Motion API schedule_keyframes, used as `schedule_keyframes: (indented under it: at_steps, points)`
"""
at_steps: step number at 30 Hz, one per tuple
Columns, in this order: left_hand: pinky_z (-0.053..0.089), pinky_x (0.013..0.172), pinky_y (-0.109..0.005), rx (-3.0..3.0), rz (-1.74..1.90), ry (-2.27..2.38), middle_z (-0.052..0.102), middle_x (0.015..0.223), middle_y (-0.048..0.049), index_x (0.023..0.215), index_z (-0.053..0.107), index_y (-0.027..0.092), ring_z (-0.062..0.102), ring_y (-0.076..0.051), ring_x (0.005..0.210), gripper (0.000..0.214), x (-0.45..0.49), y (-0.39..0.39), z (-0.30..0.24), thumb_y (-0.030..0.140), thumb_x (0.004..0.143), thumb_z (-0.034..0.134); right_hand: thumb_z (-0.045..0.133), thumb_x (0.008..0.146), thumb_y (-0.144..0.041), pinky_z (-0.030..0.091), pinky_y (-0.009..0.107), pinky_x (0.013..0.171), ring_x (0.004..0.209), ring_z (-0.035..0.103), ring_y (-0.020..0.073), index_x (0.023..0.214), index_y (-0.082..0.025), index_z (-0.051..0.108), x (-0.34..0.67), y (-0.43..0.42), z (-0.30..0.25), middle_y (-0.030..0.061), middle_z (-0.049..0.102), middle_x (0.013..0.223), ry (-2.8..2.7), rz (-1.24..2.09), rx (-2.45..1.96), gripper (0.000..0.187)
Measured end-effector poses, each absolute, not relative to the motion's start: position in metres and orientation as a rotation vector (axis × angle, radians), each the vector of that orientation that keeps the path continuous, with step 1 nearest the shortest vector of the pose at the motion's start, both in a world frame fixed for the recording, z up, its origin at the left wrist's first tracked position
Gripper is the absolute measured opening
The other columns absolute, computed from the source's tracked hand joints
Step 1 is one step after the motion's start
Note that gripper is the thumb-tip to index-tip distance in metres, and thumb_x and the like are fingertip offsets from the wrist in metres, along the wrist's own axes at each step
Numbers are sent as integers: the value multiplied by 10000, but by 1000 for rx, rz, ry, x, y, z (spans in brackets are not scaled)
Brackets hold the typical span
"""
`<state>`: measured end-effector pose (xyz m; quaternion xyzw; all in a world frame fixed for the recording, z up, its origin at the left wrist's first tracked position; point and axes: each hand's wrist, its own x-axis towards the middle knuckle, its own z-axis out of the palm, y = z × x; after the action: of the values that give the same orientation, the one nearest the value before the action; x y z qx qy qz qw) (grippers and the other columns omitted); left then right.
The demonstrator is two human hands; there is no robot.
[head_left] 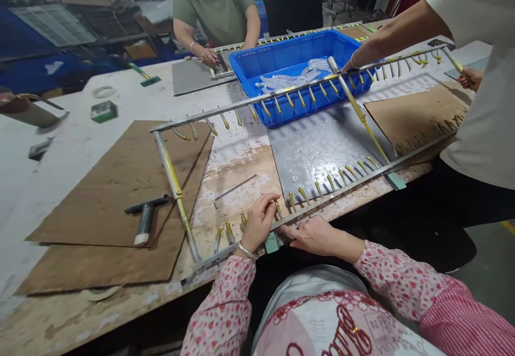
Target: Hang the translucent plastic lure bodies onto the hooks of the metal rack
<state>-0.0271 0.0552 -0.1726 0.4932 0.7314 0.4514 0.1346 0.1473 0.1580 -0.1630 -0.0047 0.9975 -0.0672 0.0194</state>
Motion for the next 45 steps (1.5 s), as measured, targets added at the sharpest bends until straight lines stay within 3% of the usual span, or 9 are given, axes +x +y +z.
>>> schedule_keyframes:
  at_steps: [5,11,17,24,29,35,45]
  points:
    - [453,887,-314,1437,1344,2120,636,1053,-75,1048,613,170,588,-177,1008,228,-27,52,-171,263,948,430,447,977,-430,242,244,547,550,565,147,1393,-327,443,181,198,-163,44,674,716,3115,-19,134,428]
    - [455,911,-340,1432,1330,2129,639,1071,-86,1058,611,171,589,-190,1022,253,-25,54,-168,290,954,413,449,983,-355,201,277,529,518,532,113,1243,-257,601,212,230,-162,18,640,632,3249,79,282,317]
    - [466,908,-342,1429,1303,2164,649,1053,-91,1035,614,168,595,-193,1017,262,-25,54,-164,293,953,399,488,962,-441,261,247,554,563,522,124,1368,-282,440,152,173,-160,6,659,715,3201,-103,-218,439]
    - [467,899,-340,1436,1298,2204,642,1067,-88,1056,611,174,597,-201,1024,263,-27,51,-169,297,956,402,458,983,-414,210,255,543,490,468,102,1345,-312,505,202,239,-157,6,625,653,3169,149,47,379]
    - [462,908,-334,1459,1321,2186,641,1071,-80,1062,608,177,597,-195,1026,250,-26,52,-170,288,959,409,447,988,-337,225,279,549,509,484,107,1240,-225,625,255,281,-152,18,634,640,3291,319,403,328]
    - [464,896,-328,1477,1288,2235,647,1065,-78,1059,612,172,600,-196,1022,256,-26,51,-170,288,958,408,499,960,-447,198,276,538,520,477,97,1366,-294,486,189,218,-159,-18,613,658,3226,49,-170,434]
    - [459,866,-332,1486,1294,2325,659,1028,-74,1036,618,172,609,-203,979,245,-23,53,-170,275,947,415,388,1010,-400,184,285,550,525,470,103,1350,-238,514,228,255,-155,15,619,665,3190,184,62,397]
